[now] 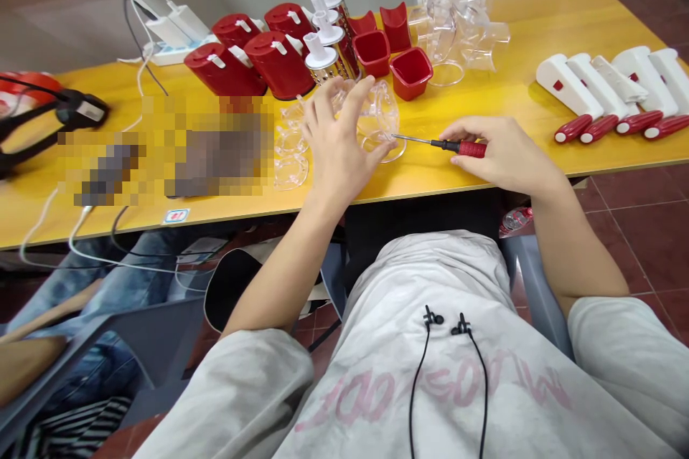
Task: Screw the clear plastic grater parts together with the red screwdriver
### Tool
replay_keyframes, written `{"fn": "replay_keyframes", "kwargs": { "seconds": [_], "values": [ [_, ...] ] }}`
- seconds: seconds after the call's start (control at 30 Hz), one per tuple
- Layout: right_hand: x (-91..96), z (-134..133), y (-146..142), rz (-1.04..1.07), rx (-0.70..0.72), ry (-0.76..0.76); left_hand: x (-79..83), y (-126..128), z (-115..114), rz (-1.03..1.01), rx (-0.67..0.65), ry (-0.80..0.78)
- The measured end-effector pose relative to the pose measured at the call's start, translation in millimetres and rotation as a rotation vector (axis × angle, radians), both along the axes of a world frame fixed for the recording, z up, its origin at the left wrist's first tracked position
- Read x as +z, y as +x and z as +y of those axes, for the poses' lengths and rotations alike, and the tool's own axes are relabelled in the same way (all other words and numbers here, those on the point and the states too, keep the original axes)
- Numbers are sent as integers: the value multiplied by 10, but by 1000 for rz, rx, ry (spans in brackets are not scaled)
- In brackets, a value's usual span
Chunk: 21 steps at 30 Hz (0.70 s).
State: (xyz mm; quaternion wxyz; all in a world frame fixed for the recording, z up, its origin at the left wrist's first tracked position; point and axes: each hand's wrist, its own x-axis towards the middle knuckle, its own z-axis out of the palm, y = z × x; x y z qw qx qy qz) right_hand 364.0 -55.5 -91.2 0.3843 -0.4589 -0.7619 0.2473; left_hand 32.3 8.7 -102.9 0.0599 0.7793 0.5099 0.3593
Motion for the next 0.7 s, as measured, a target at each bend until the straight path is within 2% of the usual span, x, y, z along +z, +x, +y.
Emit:
{"fn": "replay_keyframes", "kwargs": {
  "seconds": [0.23, 0.7],
  "values": [
    [-22, 26, 28, -143, -8, 95, 16, -4, 10, -12, -2, -37],
    [6, 21, 12, -179, -29, 101, 16, -4, -21, -4, 8, -18]
  ]
}}
